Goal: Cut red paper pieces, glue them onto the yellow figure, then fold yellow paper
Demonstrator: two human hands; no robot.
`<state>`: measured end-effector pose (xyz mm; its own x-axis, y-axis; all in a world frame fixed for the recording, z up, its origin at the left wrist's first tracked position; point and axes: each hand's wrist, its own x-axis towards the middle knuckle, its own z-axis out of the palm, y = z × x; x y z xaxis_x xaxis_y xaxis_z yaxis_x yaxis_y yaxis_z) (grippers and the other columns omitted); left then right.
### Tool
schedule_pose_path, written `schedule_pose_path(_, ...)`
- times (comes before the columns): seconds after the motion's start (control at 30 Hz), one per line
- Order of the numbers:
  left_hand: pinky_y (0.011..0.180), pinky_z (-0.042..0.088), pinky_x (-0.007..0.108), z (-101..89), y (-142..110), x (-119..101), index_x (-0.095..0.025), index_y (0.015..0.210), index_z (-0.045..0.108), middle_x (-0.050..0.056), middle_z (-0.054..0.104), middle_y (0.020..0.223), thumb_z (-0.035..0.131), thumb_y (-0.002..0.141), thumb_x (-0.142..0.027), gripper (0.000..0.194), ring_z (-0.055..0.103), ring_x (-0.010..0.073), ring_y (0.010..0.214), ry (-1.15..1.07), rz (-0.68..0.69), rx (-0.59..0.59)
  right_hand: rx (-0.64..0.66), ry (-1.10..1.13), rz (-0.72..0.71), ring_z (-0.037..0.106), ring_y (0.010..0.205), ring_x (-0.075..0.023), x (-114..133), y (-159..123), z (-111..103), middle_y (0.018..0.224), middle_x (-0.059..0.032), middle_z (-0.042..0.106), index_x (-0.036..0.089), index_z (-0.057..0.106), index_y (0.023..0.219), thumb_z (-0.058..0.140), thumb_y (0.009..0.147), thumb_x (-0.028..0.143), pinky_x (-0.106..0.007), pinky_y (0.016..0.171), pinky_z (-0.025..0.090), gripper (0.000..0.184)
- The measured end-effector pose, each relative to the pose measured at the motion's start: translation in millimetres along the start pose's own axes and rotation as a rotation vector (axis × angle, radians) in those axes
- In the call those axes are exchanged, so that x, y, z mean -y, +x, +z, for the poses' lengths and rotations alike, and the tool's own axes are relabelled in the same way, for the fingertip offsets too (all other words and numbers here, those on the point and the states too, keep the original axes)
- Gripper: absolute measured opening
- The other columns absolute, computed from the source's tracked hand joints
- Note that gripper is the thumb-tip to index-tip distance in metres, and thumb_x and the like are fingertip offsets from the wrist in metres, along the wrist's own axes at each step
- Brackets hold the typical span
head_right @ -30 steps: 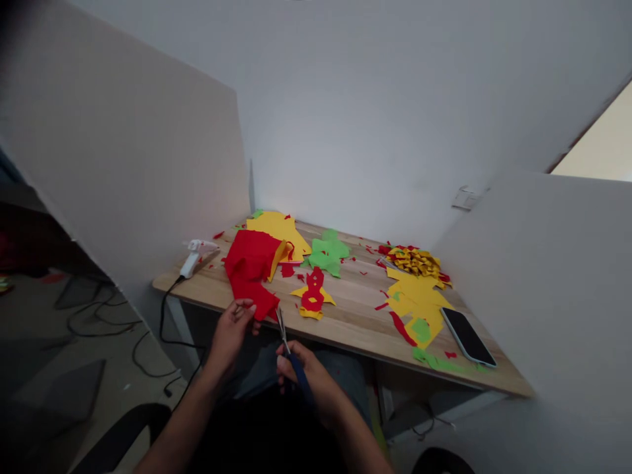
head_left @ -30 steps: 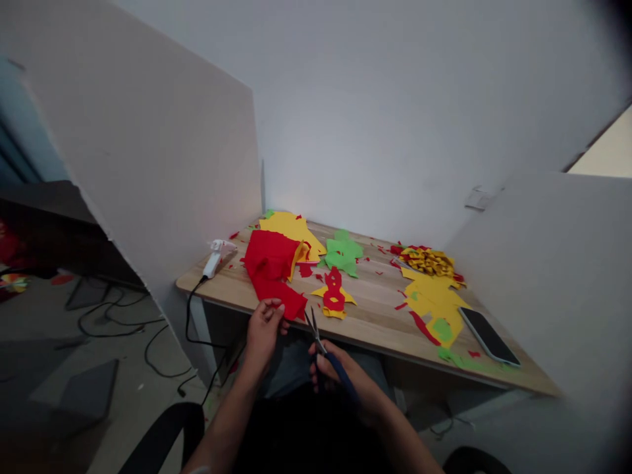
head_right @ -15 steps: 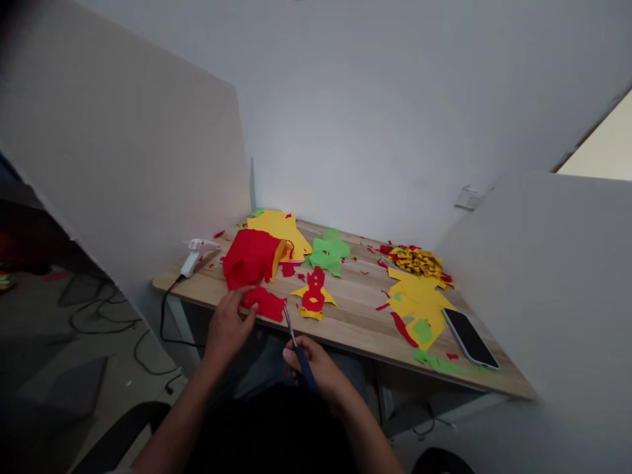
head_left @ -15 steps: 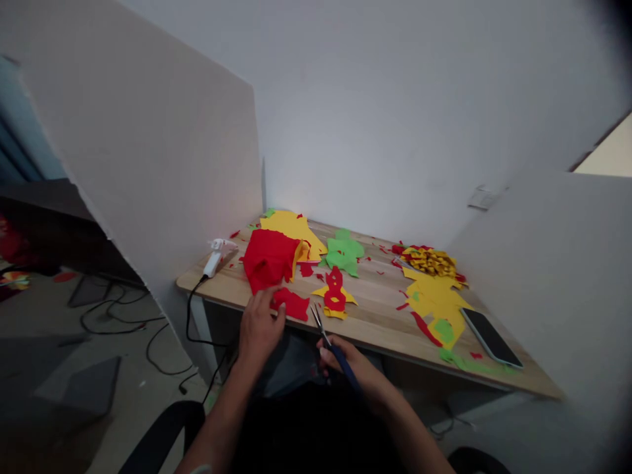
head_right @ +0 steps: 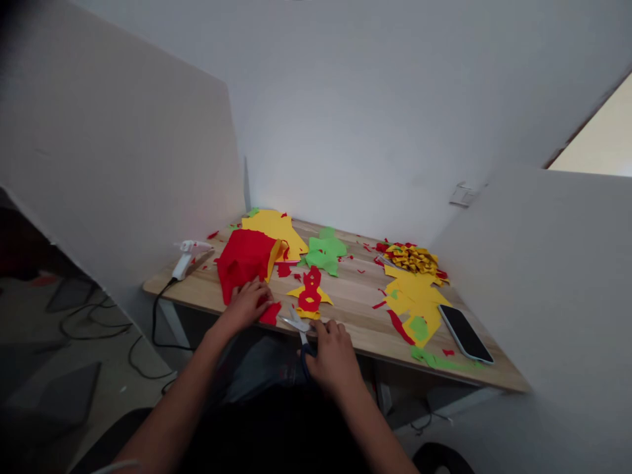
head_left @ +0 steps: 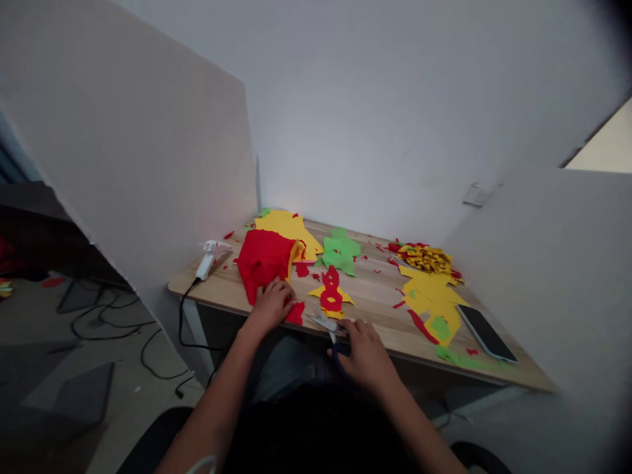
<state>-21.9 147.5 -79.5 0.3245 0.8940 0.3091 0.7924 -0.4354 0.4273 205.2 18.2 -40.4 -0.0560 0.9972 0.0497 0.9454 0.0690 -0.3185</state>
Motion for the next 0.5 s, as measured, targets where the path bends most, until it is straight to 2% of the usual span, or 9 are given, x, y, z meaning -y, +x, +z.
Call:
schedule_pose_path(0.2, 0.097, 0.038, 0.047, 1.5, 2, 6, -0.020, 0.099, 0.063, 0.011, 0.065, 0.111, 0.043, 0.097, -0.035, 0.025, 0.055, 0.0295, 0.110, -0.130, 0.039, -0.057, -0.006, -0.112, -0.125, 0.050, 0.114, -0.0338, -4, 13, -11, 0.119, -0.0157, 0.060, 0.018, 0.060, 0.130, 0.070, 0.080, 0.046, -0.042, 0.100, 0.039, 0.058)
schedule_pose_path(0.33, 0.090, 0.045, 0.038, -7.0, 13, -1, -0.020, 0.095, 0.061, 0.009, 0.066, 0.099, 0.041, 0.098, -0.038, 0.027, 0.059, 0.0245, 0.097, -0.266, 0.148, -0.048, 0.022, -0.156, -0.226, 0.049, 0.114, -0.0330, -8, 25, -25, 0.121, -0.0154, 0.059, 0.018, 0.059, 0.130, 0.071, 0.079, 0.051, -0.041, 0.099, 0.039, 0.063)
schedule_pose_path(0.5, 0.083, 0.048, 0.036, -14.2, 29, -11, -0.019, 0.094, 0.059, 0.009, 0.066, 0.094, 0.041, 0.098, -0.038, 0.027, 0.060, 0.0238, 0.089, -0.354, 0.203, -0.060, 0.092, -0.278, -0.311, 0.050, 0.110, -0.0333, -9, 39, -43, 0.116, -0.0165, 0.060, 0.016, 0.062, 0.125, 0.070, 0.077, 0.049, -0.042, 0.094, 0.040, 0.058)
